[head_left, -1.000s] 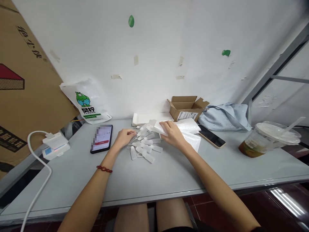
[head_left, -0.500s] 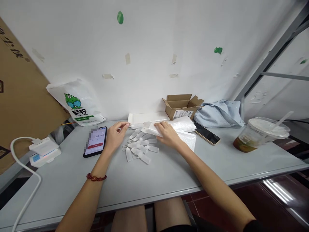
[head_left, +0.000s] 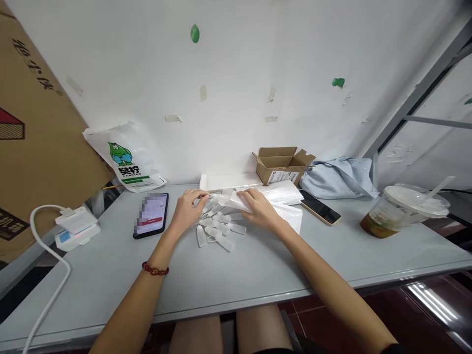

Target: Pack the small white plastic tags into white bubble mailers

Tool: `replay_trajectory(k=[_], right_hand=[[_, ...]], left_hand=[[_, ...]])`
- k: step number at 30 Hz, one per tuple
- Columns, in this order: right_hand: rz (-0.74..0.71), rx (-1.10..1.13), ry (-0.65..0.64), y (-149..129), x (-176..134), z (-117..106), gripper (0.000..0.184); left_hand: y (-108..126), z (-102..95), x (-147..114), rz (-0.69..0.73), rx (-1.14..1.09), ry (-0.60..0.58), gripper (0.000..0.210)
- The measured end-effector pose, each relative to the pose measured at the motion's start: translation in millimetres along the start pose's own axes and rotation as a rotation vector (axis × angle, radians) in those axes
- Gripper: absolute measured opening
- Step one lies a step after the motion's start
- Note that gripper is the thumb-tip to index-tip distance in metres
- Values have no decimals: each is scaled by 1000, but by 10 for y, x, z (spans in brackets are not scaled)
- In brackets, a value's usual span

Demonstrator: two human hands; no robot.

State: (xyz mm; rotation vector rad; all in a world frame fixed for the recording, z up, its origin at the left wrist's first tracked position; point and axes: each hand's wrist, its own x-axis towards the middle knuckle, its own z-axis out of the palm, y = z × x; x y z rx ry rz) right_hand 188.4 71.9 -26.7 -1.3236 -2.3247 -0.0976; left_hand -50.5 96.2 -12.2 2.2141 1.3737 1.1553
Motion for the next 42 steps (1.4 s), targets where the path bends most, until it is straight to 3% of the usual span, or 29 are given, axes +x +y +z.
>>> replay_trajectory(k=[4,10,13,17,20,23,25,27,32,37,42], right_hand=[[-58,53,0,-38,-8,4,48],[-104,87,4,-115,-9,5,42],[-96,70,6,-129,-6,1,41],[-100,81,33,-160,-10,-33,40],[-136,101,60,-198,-19,-46,38],[-180,108,69,-240,-28,-35,40],[-199,92,55,-263,-32,-28,43],[-175,32,28,-275,-33,-30,49],[3,-202,-36,-234,-31,-41,69],[48,-206,-58,-193,-24,-11,69],[84,-156,-40,-179,-12,-18,68]], left_hand=[[-6,15,-9,-15,-29,-27,27],[50,191,-67,6,-122,-155,25],[40,235,-65,-45,-136,-84,28],[-32,216,-22,-273,-286,44,39],[-29,161,-13,-423,-550,-131,46],[27,106,-35,-515,-715,-349,40],[62,78,-46,-575,-777,-408,37],[79,57,-41,-651,-817,-391,35],[64,27,10,-816,-885,-202,24],[42,55,9,-861,-924,-181,18],[73,21,6,-812,-942,-178,20]])
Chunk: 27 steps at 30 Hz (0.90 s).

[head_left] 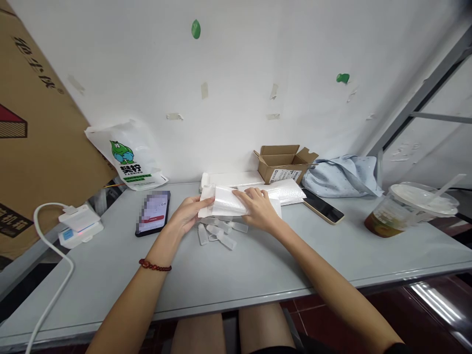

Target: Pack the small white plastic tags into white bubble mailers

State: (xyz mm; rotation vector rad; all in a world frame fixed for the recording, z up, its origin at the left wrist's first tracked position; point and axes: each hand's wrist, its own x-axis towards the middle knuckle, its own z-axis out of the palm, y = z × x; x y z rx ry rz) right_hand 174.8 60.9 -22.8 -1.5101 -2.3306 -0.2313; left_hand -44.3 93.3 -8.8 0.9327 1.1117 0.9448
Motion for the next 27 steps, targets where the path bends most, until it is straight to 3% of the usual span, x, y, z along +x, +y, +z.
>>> replay_trajectory(k=[6,12,17,21,27], right_hand=[[36,70,1,49,8,-25,69],[-20,115,-1,23,5,-6,66],[-86,100,11,-43,-7,39,67],[-58,59,46,39,4,-11,66],[181,121,245,396,30,-189,62]], left_hand=[[64,-62,-8,34,-66,-112,12],[-27,12,-3,-11,-28,-74,29],[-107,118,-18,37,108,-41,46],[-65,16,13,97,169,-30,46],[-31,-294,194,401,452,315,26]])
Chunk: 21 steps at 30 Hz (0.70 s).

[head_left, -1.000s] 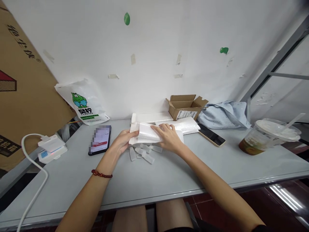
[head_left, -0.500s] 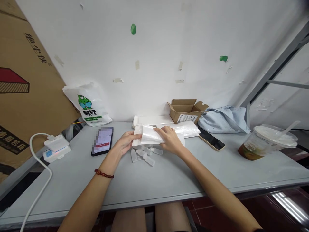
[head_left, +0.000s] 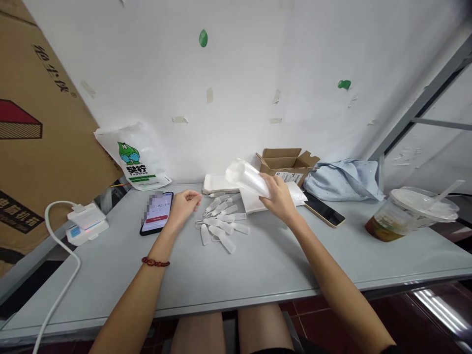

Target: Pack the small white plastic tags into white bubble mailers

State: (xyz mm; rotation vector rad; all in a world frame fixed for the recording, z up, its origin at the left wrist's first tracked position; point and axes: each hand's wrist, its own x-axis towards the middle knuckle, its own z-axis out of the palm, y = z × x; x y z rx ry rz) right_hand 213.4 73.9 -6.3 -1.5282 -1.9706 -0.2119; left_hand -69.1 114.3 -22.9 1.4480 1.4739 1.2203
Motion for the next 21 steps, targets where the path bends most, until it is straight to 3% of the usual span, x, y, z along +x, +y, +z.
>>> replay_trajectory(k=[3,9,15,21], right_hand=[[18,-16,-6,48,10,-14,63],[-30,-88,-27,-24,-24,44,62],[-29,-173,-128,-42,-32,73,62],[-53,-264,-189,-52,-55,137,61]], left_hand=[[-81,16,34,45,181,-37,19],[-126,88,-22,-17,298,-258,18],[-34,20,-41,-32,141,-229,21],[94,-59,-49,29,-135,-97,39]])
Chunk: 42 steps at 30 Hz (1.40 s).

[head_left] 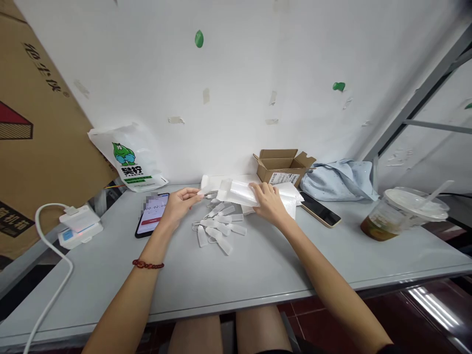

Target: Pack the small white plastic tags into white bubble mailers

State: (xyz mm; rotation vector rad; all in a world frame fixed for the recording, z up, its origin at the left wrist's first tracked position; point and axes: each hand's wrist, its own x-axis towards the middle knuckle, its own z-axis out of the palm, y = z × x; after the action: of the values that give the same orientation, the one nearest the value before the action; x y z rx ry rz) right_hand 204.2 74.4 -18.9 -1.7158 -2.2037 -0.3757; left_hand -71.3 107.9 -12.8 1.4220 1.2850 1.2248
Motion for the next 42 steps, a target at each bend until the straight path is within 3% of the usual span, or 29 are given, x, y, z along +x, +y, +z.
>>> replay_trajectory(k=[10,14,17,20,23,25,27,30,32,34,42], right_hand=[[-166,39,6,-179,-43,59,62],[-188,48,-6,-262,-60,68,57],[-199,48,-11,-293,-68,77,57],[-185,56,-21,-281,-65,83,59],[-153,71,-9,-228,-50,87,62],[-144,87,16,-188,-39,88,63],[-156,107,41,-163,-34,86,65],[-215,133,65,-181,-43,71,64],[-262,140,74,-226,-57,58,62],[-299,134,88,-282,-73,51,58],[-364,55,194,-400,-115,104,55]], left_hand=[[11,303,-128,86,109,-200,28],[-19,322,-121,198,256,-172,17],[6,338,-144,330,327,-259,22],[39,350,-172,376,308,-348,24],[47,320,-163,331,304,-213,23],[42,278,-136,264,279,-27,39],[32,235,-108,162,201,65,59],[13,211,-97,-58,51,-110,64],[1,236,-115,-191,-18,-261,52],[-2,285,-146,-258,-60,-325,43],[61,426,-231,-268,-71,-207,35]])
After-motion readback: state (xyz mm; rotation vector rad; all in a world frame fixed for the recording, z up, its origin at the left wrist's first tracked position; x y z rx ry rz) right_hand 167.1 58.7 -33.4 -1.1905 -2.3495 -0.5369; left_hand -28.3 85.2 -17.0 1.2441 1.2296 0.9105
